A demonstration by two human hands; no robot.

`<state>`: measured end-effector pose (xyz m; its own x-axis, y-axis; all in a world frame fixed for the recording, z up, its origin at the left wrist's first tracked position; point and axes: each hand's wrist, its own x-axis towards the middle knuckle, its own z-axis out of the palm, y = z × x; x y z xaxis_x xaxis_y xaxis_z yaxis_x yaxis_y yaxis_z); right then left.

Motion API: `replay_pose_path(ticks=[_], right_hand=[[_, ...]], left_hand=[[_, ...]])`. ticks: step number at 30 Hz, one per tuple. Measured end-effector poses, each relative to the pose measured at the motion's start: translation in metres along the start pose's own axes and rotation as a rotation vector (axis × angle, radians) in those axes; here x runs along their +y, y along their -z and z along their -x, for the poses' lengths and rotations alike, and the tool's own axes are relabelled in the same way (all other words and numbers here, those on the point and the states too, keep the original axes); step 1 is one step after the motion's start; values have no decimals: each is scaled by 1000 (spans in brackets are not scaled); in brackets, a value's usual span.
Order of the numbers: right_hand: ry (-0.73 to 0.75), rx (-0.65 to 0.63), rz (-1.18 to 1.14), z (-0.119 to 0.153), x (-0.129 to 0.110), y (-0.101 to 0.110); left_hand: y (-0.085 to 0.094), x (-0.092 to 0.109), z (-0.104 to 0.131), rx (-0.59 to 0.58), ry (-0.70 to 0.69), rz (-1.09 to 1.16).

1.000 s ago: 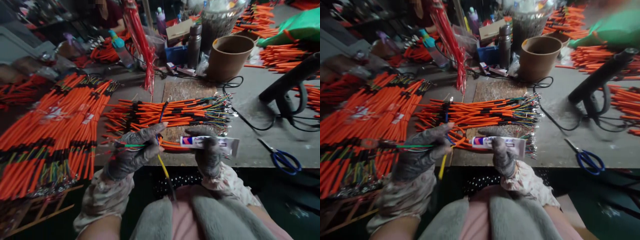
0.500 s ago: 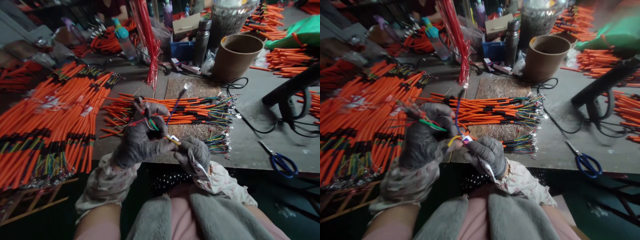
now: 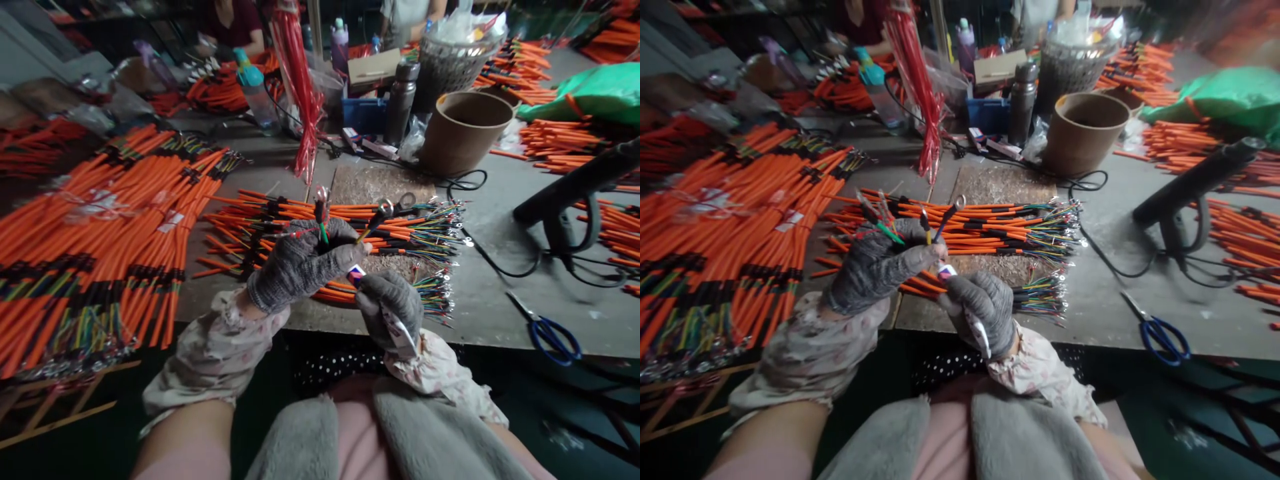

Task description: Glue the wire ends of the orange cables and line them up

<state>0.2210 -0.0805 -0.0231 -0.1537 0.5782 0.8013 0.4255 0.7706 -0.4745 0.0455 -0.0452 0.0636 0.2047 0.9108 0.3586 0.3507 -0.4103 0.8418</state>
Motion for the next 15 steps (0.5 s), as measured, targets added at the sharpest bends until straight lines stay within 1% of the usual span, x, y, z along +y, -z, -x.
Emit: replay_pose_path(ticks=[2, 3, 4, 5, 6, 7, 9, 10, 11, 12, 13, 15], right_hand=[[22, -14, -39, 1, 0, -3], [0, -4, -77, 3, 1, -3], [-67, 21, -136, 5, 2, -3], [-181, 62, -220, 7, 4, -2], [-337, 108, -320, 10, 8, 1], [-506, 154, -418, 13, 11, 5], [-804, 203, -571, 18, 21, 17], [-912, 194, -620, 21, 26, 23], [-990, 154, -664, 22, 31, 29], [-1044, 94, -707, 24, 34, 34], [-1080, 33, -745, 24, 37, 38], [-1141, -67, -779, 25, 39, 42]], left_hand=[[0, 0, 1, -23, -53, -17], [0, 0, 3, -27, -99, -35], [-2, 0, 8, -24, -148, -49], [-6, 1, 15, -27, -194, -55], [-11, 1, 24, -45, -244, -60], [-17, 2, 34, -87, -302, -74], [-33, 3, 57, -229, -434, -140], [-42, 4, 68, -299, -500, -178], [-50, 4, 77, -370, -545, -215], [-57, 3, 84, -416, -570, -235], [-63, 2, 89, -444, -576, -239], [-71, -1, 93, -450, -565, -244]])
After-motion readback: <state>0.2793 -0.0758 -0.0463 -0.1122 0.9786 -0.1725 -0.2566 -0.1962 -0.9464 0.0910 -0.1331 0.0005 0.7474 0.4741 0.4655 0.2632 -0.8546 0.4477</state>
